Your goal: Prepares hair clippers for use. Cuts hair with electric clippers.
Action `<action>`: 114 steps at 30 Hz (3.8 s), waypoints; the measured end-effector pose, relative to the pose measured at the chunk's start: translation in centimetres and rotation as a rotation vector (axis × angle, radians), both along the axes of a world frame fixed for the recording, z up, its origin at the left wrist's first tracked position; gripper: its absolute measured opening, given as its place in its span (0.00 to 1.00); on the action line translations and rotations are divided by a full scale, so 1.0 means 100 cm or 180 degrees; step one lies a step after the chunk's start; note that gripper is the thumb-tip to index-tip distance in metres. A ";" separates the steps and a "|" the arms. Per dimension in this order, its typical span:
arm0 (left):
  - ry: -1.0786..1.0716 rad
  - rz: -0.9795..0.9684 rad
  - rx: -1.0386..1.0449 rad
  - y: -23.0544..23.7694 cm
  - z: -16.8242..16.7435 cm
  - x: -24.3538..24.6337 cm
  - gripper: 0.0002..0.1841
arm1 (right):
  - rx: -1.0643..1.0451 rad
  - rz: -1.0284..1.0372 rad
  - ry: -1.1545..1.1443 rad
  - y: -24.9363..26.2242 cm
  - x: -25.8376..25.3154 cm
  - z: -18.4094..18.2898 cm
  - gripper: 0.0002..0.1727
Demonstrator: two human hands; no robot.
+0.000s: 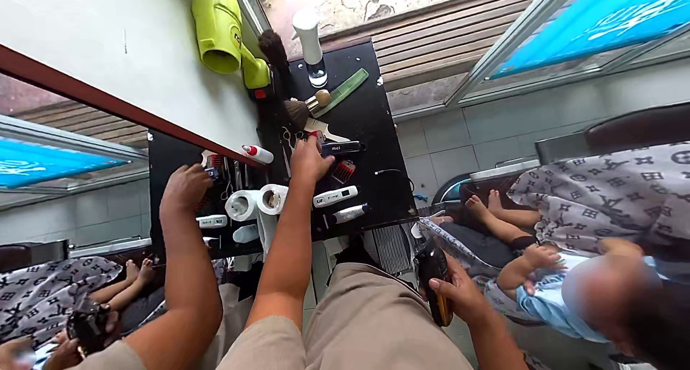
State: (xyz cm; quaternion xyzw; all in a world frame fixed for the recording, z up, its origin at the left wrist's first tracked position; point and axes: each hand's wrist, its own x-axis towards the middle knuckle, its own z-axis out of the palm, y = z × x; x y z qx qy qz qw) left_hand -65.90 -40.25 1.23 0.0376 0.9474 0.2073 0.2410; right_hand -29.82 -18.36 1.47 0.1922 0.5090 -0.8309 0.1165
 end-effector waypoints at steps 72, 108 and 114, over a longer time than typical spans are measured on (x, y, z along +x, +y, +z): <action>-0.1473 -0.1364 0.5117 0.479 0.110 0.763 0.44 | 0.0673 0.0930 0.1050 0.444 0.498 0.125 0.33; 0.3431 0.1019 -0.0416 0.650 0.139 0.665 0.46 | -0.0441 0.2093 0.0848 0.681 0.377 0.075 0.35; 0.3188 0.1084 -0.0190 0.642 0.200 0.640 0.45 | -0.0280 0.2197 0.1233 0.671 0.366 0.090 0.32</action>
